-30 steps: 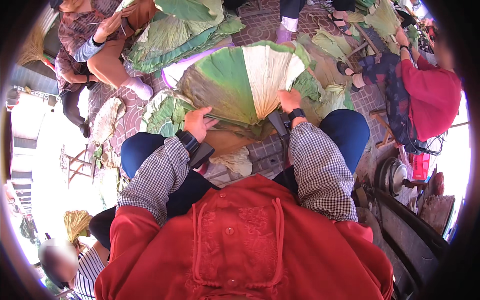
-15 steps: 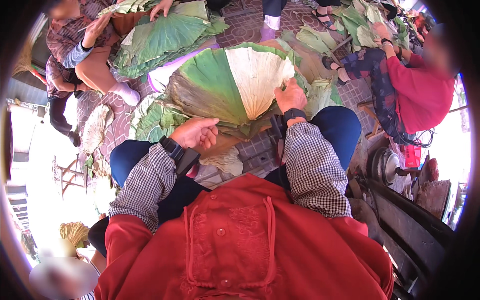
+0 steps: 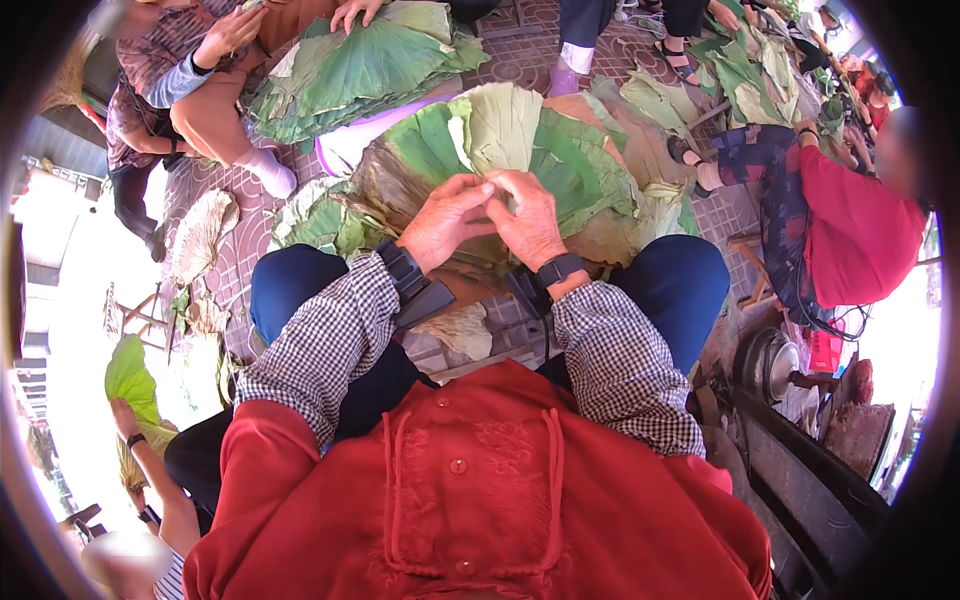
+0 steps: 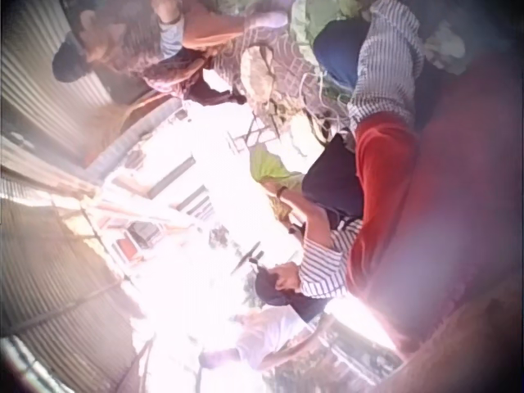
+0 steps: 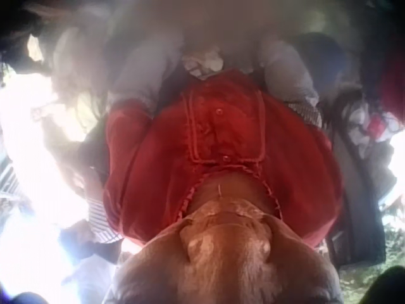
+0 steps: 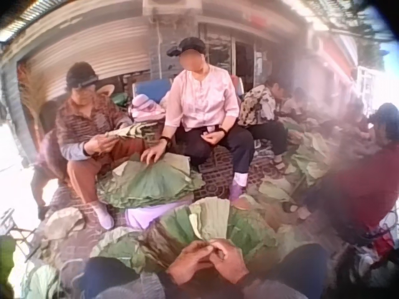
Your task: Stacking, folding, and tying large green lotus leaves into bundles.
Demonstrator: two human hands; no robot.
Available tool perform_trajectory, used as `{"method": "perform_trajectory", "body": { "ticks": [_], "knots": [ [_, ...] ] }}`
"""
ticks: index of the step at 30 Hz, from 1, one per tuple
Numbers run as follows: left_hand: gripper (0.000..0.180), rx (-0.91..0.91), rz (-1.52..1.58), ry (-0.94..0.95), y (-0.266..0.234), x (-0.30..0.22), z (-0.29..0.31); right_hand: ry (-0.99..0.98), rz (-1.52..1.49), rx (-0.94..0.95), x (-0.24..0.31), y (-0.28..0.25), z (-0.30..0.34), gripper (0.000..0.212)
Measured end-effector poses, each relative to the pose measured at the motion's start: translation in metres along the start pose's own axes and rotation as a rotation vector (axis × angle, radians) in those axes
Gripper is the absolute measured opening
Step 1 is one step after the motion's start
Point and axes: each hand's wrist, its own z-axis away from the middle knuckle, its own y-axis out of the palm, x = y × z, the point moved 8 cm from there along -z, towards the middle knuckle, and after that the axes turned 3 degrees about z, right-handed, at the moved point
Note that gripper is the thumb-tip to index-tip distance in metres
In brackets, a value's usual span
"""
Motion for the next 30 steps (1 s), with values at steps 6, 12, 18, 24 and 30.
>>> {"method": "perform_trajectory", "body": {
  "ticks": [6,12,18,24,30],
  "knots": [
    [0.016,-0.111,0.071,-0.014,-0.021,0.002,-0.008,0.314,-0.215,0.114,-0.035,0.014,-0.006,0.022],
    [0.017,-0.134,-0.133,0.006,-0.014,-0.003,-0.016,0.395,-0.246,0.106,-0.041,0.012,-0.006,0.03],
    [0.021,-0.071,-0.152,0.036,-0.006,-0.004,-0.02,0.37,-0.002,0.102,-0.041,-0.003,-0.01,0.034],
    [0.025,-0.154,-0.162,0.044,-0.011,-0.006,-0.02,0.312,0.016,0.107,-0.04,0.001,-0.007,0.021],
    [0.025,-0.2,-0.13,0.032,-0.014,-0.007,-0.02,0.309,-0.012,0.122,-0.039,0.002,-0.006,0.021]
  ]
}}
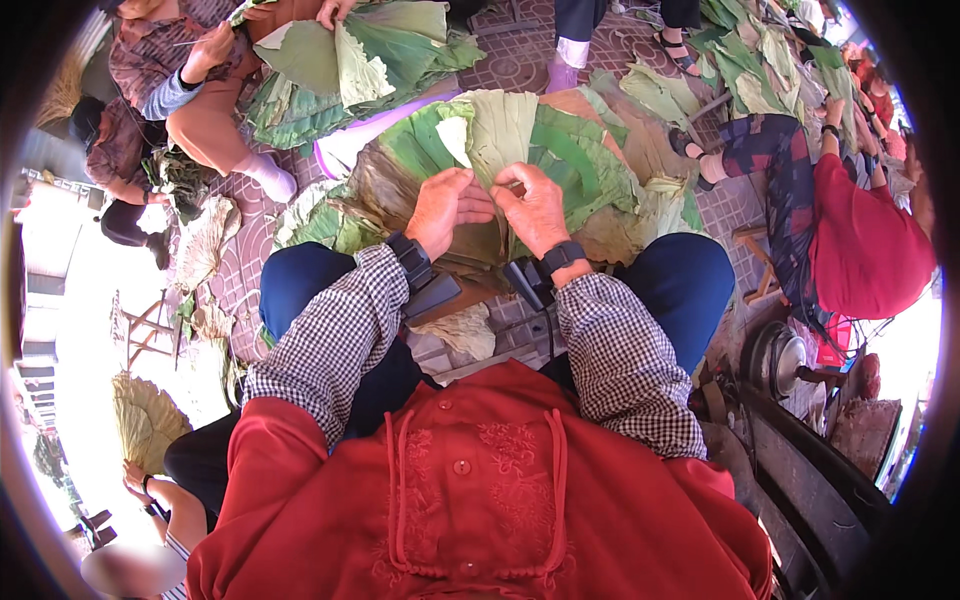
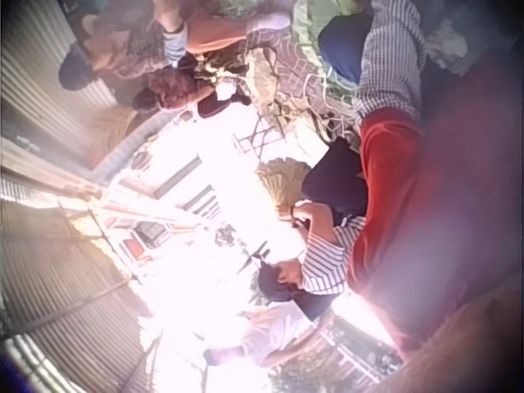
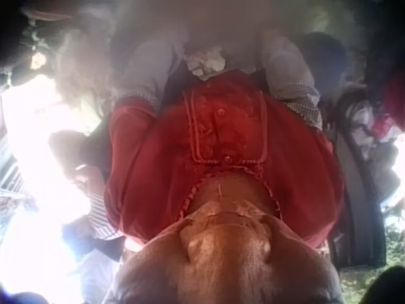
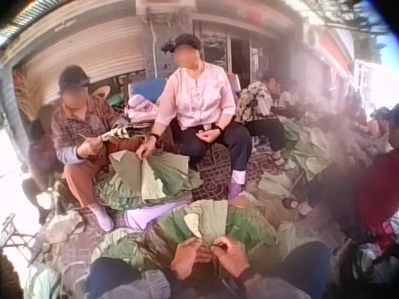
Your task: Stacking, folding, and tying large green lotus leaves into bundles.
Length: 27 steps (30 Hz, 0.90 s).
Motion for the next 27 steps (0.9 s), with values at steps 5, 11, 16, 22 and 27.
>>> {"method": "perform_trajectory", "body": {
  "ticks": [5,11,16,22,27],
  "knots": [
    [0.019,-0.003,-0.081,0.019,0.0,-0.001,-0.001,-0.038,0.032,-0.022,0.007,0.003,0.0,0.019],
    [0.015,0.091,-0.084,0.058,0.01,-0.003,-0.004,-0.049,0.023,-0.035,0.004,-0.001,-0.004,0.019],
    [0.016,0.061,-0.15,0.065,0.002,-0.006,-0.001,0.051,0.032,-0.058,-0.018,-0.013,-0.011,0.016],
    [0.019,-0.002,-0.005,-0.003,-0.018,-0.007,0.008,0.267,-0.322,0.049,-0.046,-0.017,-0.01,0.008],
    [0.018,0.055,-0.073,0.033,0.0,-0.005,0.001,0.085,-0.214,0.12,-0.025,0.002,-0.006,0.011]
  ]
}}
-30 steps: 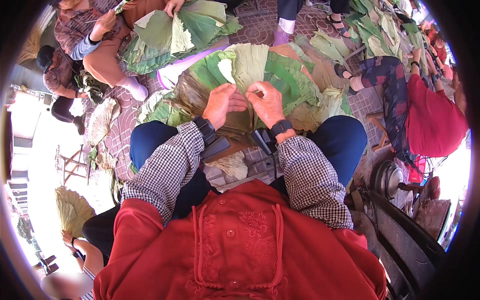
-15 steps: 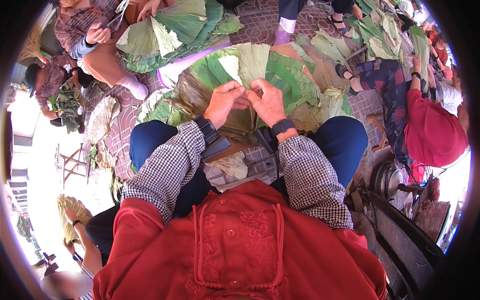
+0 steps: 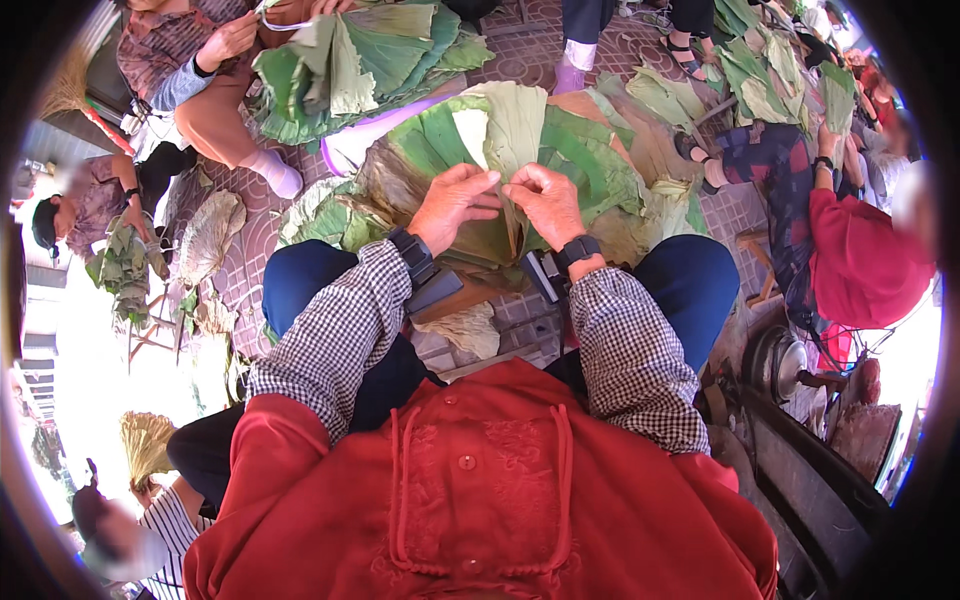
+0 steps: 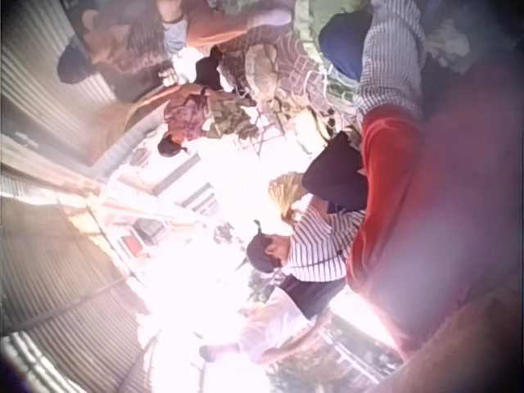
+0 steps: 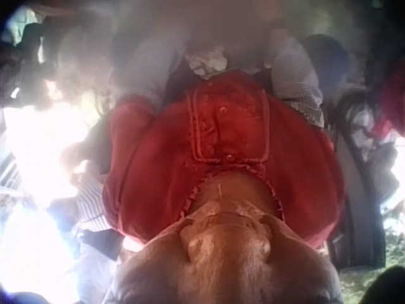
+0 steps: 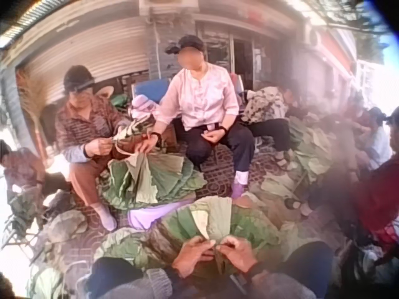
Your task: Stacking, folding, and tying large green lotus leaves into bundles.
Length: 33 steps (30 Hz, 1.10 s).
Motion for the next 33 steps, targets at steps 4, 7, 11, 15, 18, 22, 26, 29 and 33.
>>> {"method": "perform_trajectory", "body": {
  "ticks": [4,7,11,15,18,22,26,29,33],
  "knots": [
    [0.016,-0.012,0.013,0.021,0.004,0.002,-0.004,-0.015,-0.034,0.035,0.004,0.006,-0.001,0.012],
    [0.016,-0.01,0.059,-0.009,-0.001,0.004,-0.003,0.143,-0.189,-0.005,-0.006,-0.006,-0.001,0.011],
    [0.018,0.018,0.089,0.007,-0.005,0.004,-0.002,0.176,-0.152,-0.031,-0.003,-0.016,0.002,0.011],
    [0.017,0.037,0.087,0.061,0.0,0.004,-0.004,0.045,0.131,-0.11,0.013,-0.013,0.007,0.019],
    [0.016,0.011,0.049,0.077,0.002,0.006,-0.004,-0.055,0.466,-0.194,0.021,-0.017,0.01,0.024],
    [0.014,-0.074,0.083,0.09,-0.014,0.007,0.004,0.077,0.68,-0.226,0.0,-0.038,0.01,0.02],
    [0.014,-0.14,0.131,0.105,-0.038,0.004,0.019,0.434,0.74,-0.143,-0.029,-0.071,0.019,0.024],
    [0.014,-0.149,0.113,0.094,-0.044,0.003,0.027,0.336,1.142,-0.456,0.016,-0.102,0.028,0.027],
    [0.015,-0.107,0.091,0.119,-0.036,0.002,0.029,-0.243,0.645,-0.539,0.084,-0.085,0.031,0.031]
  ]
}}
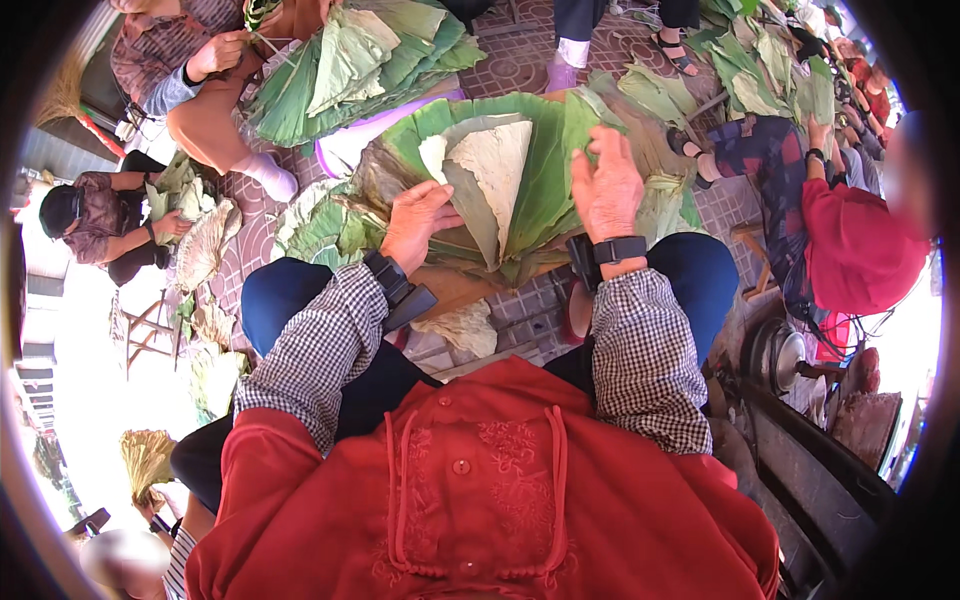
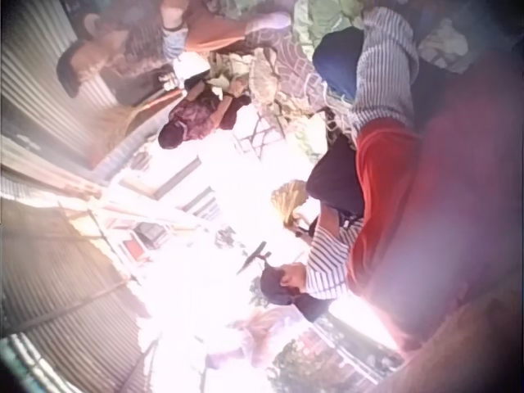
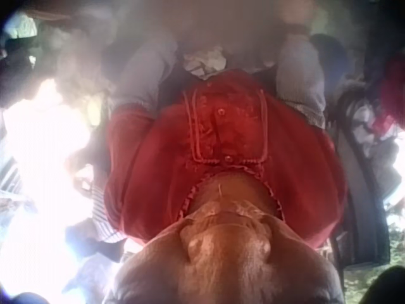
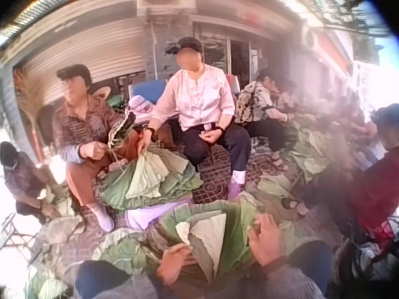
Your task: Stacking, folding, and tying large green lotus leaves into bundles.
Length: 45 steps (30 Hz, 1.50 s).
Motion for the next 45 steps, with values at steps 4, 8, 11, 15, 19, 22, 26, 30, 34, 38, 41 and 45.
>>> {"method": "perform_trajectory", "body": {
  "ticks": [4,8,11,15,19,22,26,30,34,38,41,45],
  "knots": [
    [0.015,0.1,-0.011,0.001,0.014,0.008,-0.004,-0.066,-0.156,0.314,0.036,0.067,0.039,0.039],
    [0.015,0.034,-0.084,-0.001,0.005,0.01,-0.002,-0.1,0.222,0.412,0.019,0.096,0.049,0.031],
    [0.016,-0.018,-0.074,0.039,0.001,0.001,-0.002,-0.049,0.132,0.329,0.003,0.091,0.04,0.021],
    [0.014,-0.091,-0.01,0.182,-0.007,-0.027,-0.001,0.194,-0.15,0.107,-0.044,0.073,0.016,0.015],
    [0.016,-0.228,0.043,0.064,-0.031,-0.007,0.007,0.479,-0.27,0.093,-0.109,0.092,0.014,0.011],
    [0.028,-0.335,-0.02,-0.13,-0.052,0.027,0.019,0.609,-0.258,0.224,-0.137,0.112,0.035,0.011],
    [0.032,-0.322,-0.072,-0.35,-0.065,0.039,0.024,0.58,-0.066,0.356,-0.129,0.107,0.038,0.017],
    [0.026,-0.314,-0.317,-0.335,-0.059,0.011,0.027,0.303,0.358,0.156,-0.079,0.052,0.015,0.043],
    [0.015,-0.217,-0.999,0.391,-0.01,-0.052,0.017,-0.093,0.321,0.084,-0.019,0.053,0.009,0.058],
    [0.044,0.107,-1.425,0.81,0.049,-0.03,0.015,-0.324,0.114,0.425,0.013,0.12,0.049,0.067],
    [0.068,0.108,-1.697,0.478,0.026,0.001,0.001,-0.208,0.336,0.59,-0.019,0.14,0.058,0.074],
    [0.096,-0.119,-1.75,0.059,-0.027,0.012,-0.008,0.038,0.497,0.642,-0.076,0.132,0.056,0.086]
  ]
}}
